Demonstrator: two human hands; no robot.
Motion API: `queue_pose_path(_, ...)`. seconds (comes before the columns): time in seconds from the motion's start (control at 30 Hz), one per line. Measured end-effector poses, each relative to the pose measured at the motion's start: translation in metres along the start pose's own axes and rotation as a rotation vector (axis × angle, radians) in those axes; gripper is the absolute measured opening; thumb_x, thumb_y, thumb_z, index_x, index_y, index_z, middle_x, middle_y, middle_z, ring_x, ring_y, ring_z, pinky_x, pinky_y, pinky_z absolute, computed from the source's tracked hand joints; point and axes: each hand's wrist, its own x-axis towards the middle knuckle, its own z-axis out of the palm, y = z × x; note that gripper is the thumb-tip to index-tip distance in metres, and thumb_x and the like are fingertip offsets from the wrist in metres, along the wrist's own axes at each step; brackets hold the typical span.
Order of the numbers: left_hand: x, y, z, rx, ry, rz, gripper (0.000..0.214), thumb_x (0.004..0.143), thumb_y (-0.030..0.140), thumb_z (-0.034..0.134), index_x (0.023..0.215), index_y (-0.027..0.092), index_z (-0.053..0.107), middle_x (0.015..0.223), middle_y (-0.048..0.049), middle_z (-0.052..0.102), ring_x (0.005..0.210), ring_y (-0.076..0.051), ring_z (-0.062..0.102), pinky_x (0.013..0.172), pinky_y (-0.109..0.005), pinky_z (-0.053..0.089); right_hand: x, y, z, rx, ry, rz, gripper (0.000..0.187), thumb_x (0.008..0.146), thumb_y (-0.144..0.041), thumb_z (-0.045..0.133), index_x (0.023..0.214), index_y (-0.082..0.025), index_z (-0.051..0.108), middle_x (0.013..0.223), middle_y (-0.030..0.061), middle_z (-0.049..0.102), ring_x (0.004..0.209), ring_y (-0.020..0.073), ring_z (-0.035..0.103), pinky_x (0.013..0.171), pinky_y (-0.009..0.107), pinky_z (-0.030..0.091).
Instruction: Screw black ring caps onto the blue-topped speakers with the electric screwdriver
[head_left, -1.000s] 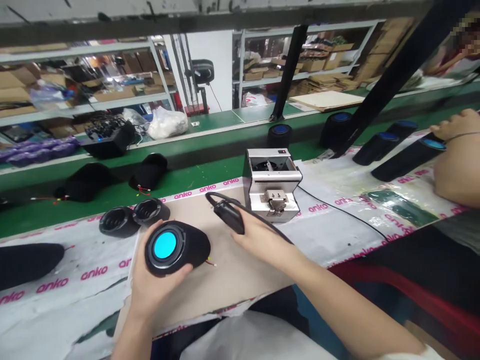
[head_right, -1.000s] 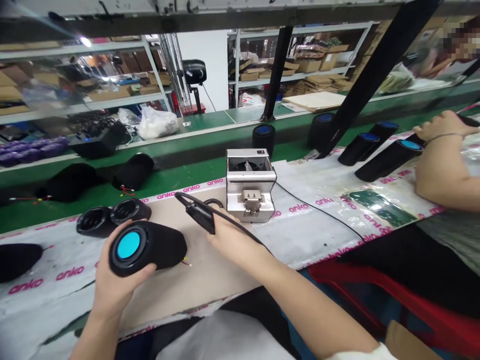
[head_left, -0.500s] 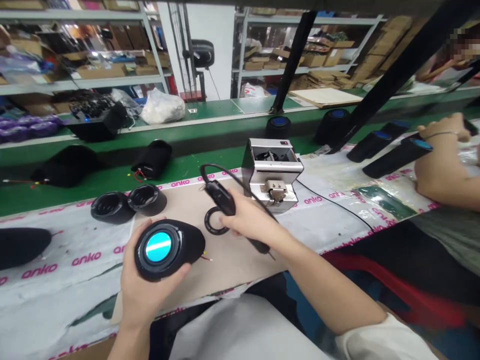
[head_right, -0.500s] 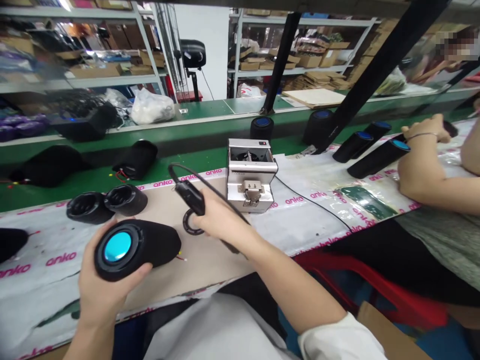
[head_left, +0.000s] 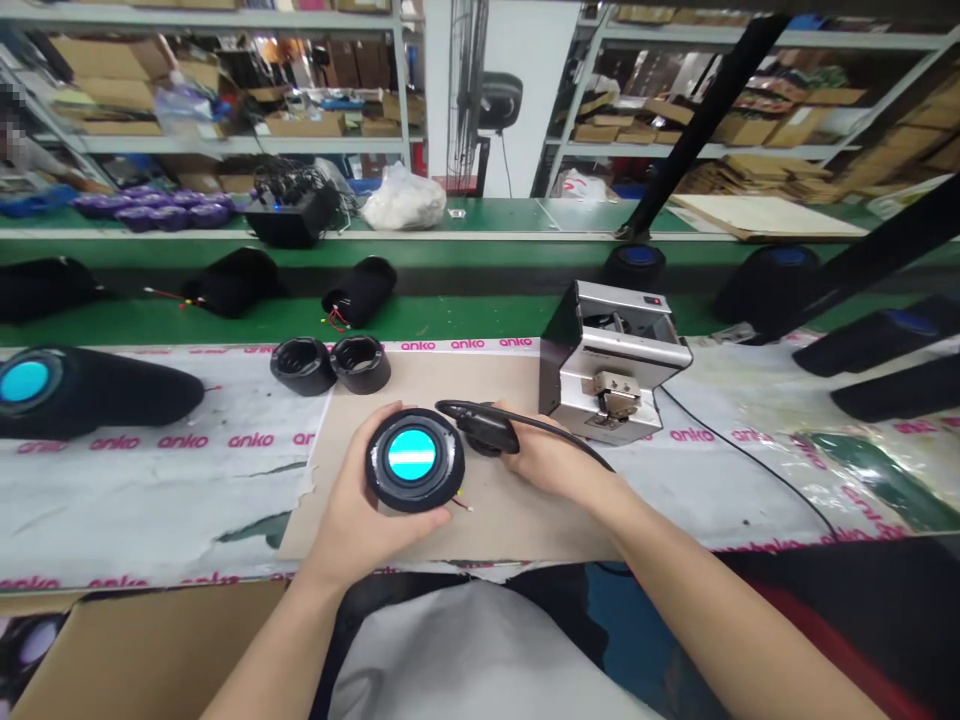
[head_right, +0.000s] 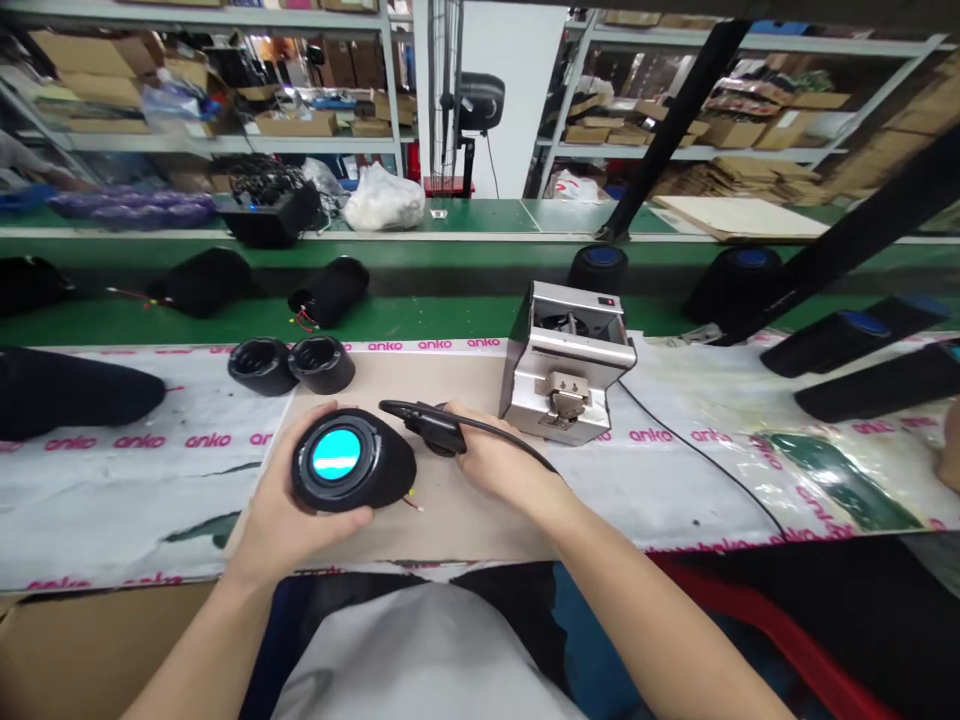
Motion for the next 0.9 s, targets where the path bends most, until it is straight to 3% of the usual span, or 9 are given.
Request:
queue_pose_path(0.13, 0.002, 0.003, 0.009, -0.01, 0.05, 0.006, 0.101, 0.062, 0.046, 0.105, 0.149, 0.025, 0.061, 0.15, -0.0149, 0.07, 0.137, -0.041, 0.072, 0.111, -0.052, 0.063, -0.005, 0.002, -0.007, 0.036, 0.049, 0.027, 0.045, 0.092, -0.016, 0.062, 0.134, -0.029, 0.068, 0.124, 0.0023, 0.08, 0.106, 0.0253, 0.076, 0.082, 0.029, 0.051)
queue_pose_path(0.23, 0.005, 0.002, 0.01, -0.023, 0.02, 0.029, 0.102, 0.063, 0.046, 0.105, 0.152, 0.025, 0.06, 0.153, -0.0161, 0.069, 0.14, -0.041, 0.07, 0.114, -0.053, 0.062, -0.01, 0.0, -0.011, 0.066, 0.093, 0.049, 0.054, 0.093, -0.022, 0.066, 0.146, -0.034, 0.065, 0.137, 0.0012, 0.078, 0.118, 0.0256, 0.075, 0.094, 0.03, 0.054)
queue_pose_path(0.3, 0.008, 0.0, 0.004, -0.059, -0.058, 0.055, 0.107, 0.068, 0.04, 0.104, 0.161, 0.029, 0.052, 0.162, -0.0166, 0.063, 0.15, -0.041, 0.063, 0.121, -0.054, 0.057, -0.014, -0.002, -0.012, 0.074, 0.095, 0.064, 0.057, 0.092, -0.02, 0.066, 0.147, -0.034, 0.065, 0.138, 0.0015, 0.078, 0.119, 0.026, 0.075, 0.095, 0.03, 0.054)
queue_pose_path(0.4, 0.012, -0.003, -0.008, -0.156, -0.281, 0.048, 0.118, 0.077, 0.031, 0.098, 0.175, 0.04, 0.032, 0.18, -0.0133, 0.044, 0.166, -0.039, 0.045, 0.131, -0.055, 0.047, -0.018, -0.003, -0.01, 0.077, 0.081, 0.096, 0.051, 0.09, -0.014, 0.062, 0.138, -0.031, 0.069, 0.131, 0.0019, 0.08, 0.113, 0.0261, 0.076, 0.087, 0.03, 0.052)
queue_pose_path(0.47, 0.012, -0.006, -0.013, -0.206, -0.365, -0.012, 0.118, 0.079, 0.032, 0.097, 0.176, 0.042, 0.031, 0.181, -0.0123, 0.041, 0.167, -0.039, 0.044, 0.132, -0.055, 0.046, -0.019, -0.002, -0.009, 0.08, 0.084, 0.123, 0.043, 0.09, -0.012, 0.059, 0.129, -0.027, 0.07, 0.125, 0.0027, 0.081, 0.108, 0.0253, 0.076, 0.08, 0.028, 0.05)
queue_pose_path(0.63, 0.005, -0.005, -0.004, -0.126, -0.26, -0.095, 0.134, 0.054, 0.046, 0.111, 0.17, 0.035, 0.044, 0.163, -0.0158, 0.056, 0.152, -0.046, 0.059, 0.126, -0.062, 0.051, -0.02, 0.003, -0.009, 0.109, 0.115, 0.179, 0.03, 0.091, -0.018, 0.065, 0.119, -0.025, 0.071, 0.109, 0.0031, 0.082, 0.095, 0.0249, 0.075, 0.072, 0.027, 0.046)
queue_pose_path(0.7, 0.002, -0.001, 0.003, -0.113, -0.272, -0.033, 0.135, 0.056, 0.048, 0.109, 0.171, 0.035, 0.041, 0.17, -0.0162, 0.048, 0.157, -0.047, 0.053, 0.129, -0.064, 0.046, -0.023, 0.002, -0.013, 0.134, 0.165, 0.195, 0.03, 0.088, -0.022, 0.071, 0.118, -0.025, 0.072, 0.111, 0.0036, 0.082, 0.099, 0.0269, 0.075, 0.076, 0.029, 0.049)
queue_pose_path(0.8, -0.001, 0.007, 0.011, -0.152, -0.396, 0.014, 0.131, 0.068, 0.042, 0.104, 0.175, 0.039, 0.03, 0.18, -0.0145, 0.038, 0.163, -0.043, 0.046, 0.133, -0.06, 0.043, -0.037, -0.004, -0.025, 0.195, 0.305, 0.236, 0.043, 0.085, -0.03, 0.078, 0.127, -0.027, 0.069, 0.12, 0.0046, 0.081, 0.109, 0.0292, 0.076, 0.089, 0.037, 0.057)
queue_pose_path(0.9, 0.001, 0.014, 0.02, -0.185, -0.427, -0.059, 0.127, 0.067, 0.04, 0.105, 0.172, 0.036, 0.035, 0.168, -0.0157, 0.054, 0.152, -0.04, 0.06, 0.124, -0.054, 0.054, -0.061, -0.018, -0.041, 0.358, 0.476, 0.254, 0.051, 0.082, -0.04, 0.086, 0.126, -0.026, 0.066, 0.109, 0.0043, 0.082, 0.097, 0.0275, 0.078, 0.088, 0.042, 0.064)
